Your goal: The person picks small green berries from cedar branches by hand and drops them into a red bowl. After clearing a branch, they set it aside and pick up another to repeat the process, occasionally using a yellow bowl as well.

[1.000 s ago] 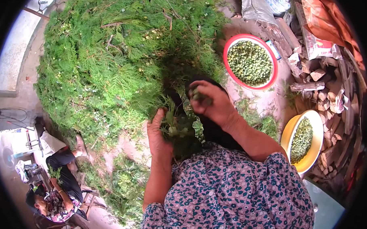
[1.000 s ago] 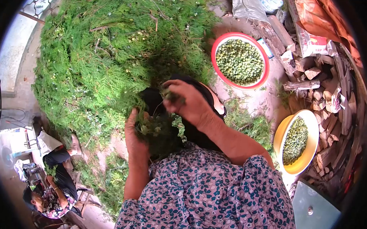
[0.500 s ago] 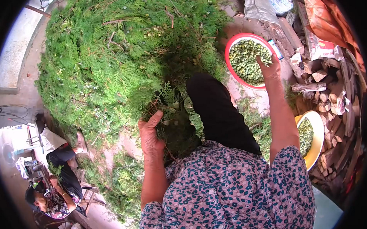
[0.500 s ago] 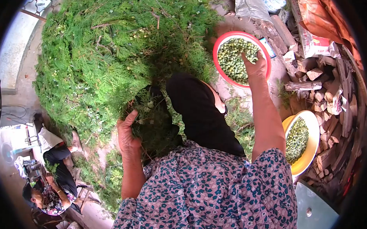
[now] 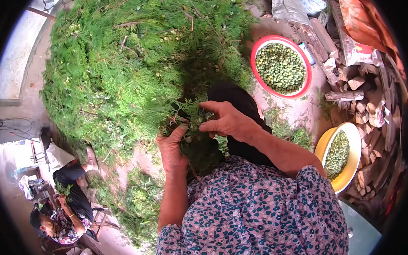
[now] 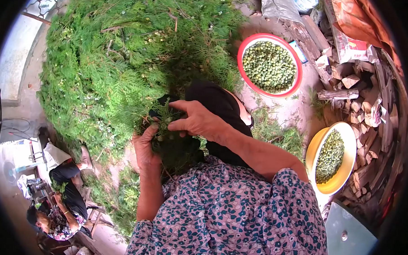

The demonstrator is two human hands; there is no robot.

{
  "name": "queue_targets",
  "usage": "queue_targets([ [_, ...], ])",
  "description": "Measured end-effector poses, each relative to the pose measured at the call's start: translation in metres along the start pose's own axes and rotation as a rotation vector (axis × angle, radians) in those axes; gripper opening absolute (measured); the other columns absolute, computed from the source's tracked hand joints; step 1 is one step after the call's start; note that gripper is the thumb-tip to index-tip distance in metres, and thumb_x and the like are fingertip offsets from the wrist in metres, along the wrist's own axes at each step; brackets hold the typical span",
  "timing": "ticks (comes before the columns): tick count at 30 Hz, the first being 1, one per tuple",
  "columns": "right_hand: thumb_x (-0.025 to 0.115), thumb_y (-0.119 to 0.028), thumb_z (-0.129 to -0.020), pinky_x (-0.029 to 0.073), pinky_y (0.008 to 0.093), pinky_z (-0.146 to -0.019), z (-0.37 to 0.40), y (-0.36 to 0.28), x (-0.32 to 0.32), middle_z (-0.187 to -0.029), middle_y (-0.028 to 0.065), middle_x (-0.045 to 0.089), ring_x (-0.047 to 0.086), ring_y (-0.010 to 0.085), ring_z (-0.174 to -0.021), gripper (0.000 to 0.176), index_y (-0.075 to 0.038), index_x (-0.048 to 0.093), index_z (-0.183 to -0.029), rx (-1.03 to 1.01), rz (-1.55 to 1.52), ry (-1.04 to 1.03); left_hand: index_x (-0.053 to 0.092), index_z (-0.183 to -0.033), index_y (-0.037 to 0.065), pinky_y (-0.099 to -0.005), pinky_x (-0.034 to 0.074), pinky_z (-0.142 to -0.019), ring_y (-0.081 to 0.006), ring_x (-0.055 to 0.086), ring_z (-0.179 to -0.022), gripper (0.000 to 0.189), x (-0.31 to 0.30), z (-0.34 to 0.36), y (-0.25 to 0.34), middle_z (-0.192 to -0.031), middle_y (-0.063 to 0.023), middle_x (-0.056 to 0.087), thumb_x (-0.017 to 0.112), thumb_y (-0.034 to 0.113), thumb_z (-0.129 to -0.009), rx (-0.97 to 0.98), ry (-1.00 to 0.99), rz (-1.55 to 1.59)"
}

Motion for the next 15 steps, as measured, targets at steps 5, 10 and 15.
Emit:
queue_targets([
  [5, 0.065, -0.011, -0.077, 0.038, 0.0158, -0.05, -0.009, 0.002, 0.011, -0.083, -0.0036, 0.056, 0.048, 0.0015, -0.061, 0.033, -0.001, 0.055, -0.107, -0.004, -0.098, -0.184, 0.056, -0.1, -0.002, -0.0296, 0.052, -0.067, -0.0182, 0.062, -0.073, 0.03, -0.004, 0.001, 0.002, -0.087, -0.01, 0.063, 0.062, -0.007, -0.07, -0.036, -0.08, -0.034],
  [10, 0.063, -0.011, -0.08, 0.042, 0.018, -0.059, -0.015, -0.003, 0.002, -0.083, -0.0044, 0.055, 0.049, 0.0026, -0.068, 0.029, -0.001, 0.055, -0.106, -0.241, 0.213, -0.131, 0.059, -0.094, -0.002, -0.0271, 0.052, -0.064, -0.0172, 0.062, -0.071, 0.021, -0.008, -0.002, -0.003, -0.085, -0.0101, 0.063, 0.063, -0.003, -0.073, -0.115, -0.104, -0.085],
  [15, 0.061, -0.01, -0.081, 0.043, 0.0201, -0.06, -0.012, -0.005, 0.009, -0.082, -0.0009, 0.055, 0.05, 0.0049, -0.07, 0.025, 0.001, 0.055, -0.103, -0.241, 0.239, -0.083, 0.062, -0.09, -0.001, -0.0256, 0.051, -0.063, -0.0155, 0.061, -0.07, 0.014, 0.007, 0.003, 0.001, -0.084, -0.0086, 0.064, 0.061, 0.0, -0.076, -0.208, -0.126, -0.103],
])
Point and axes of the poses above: each hand's wrist, its own z-axis away from the middle knuckle, its own x-axis out of the palm, y = z × x, the point moved 3 cm from there along -z, towards the middle knuckle
